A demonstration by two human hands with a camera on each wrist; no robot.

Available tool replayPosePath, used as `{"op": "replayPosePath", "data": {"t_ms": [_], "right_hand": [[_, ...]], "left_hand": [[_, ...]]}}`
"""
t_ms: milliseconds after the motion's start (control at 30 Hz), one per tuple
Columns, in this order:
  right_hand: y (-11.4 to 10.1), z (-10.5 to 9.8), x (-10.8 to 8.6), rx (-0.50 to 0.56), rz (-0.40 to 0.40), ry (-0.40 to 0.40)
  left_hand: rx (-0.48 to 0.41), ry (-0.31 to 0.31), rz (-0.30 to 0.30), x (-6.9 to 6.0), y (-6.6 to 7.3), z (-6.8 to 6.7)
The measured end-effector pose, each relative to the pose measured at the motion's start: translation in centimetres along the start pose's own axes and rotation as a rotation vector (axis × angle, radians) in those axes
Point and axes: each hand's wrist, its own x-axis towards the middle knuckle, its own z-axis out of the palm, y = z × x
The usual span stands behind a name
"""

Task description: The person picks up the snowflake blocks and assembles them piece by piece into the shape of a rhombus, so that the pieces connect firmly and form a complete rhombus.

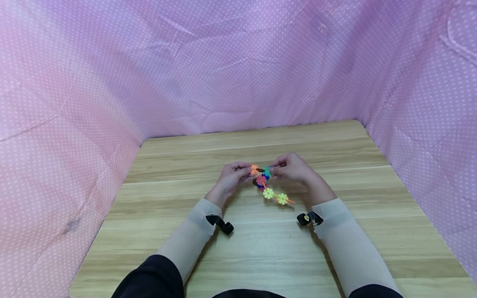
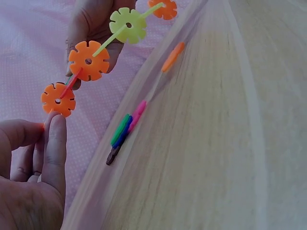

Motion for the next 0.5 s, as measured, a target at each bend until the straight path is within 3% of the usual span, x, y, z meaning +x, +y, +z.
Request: {"op": "replayPosePath", "data": {"t_ms": [500], "right_hand": [[-0.2, 1.3, 0.1, 0.053, 0.001, 0.078]], "left_hand": [[-0.033, 0.014, -0.011, 0.2, -0.1, 0.0]]}}
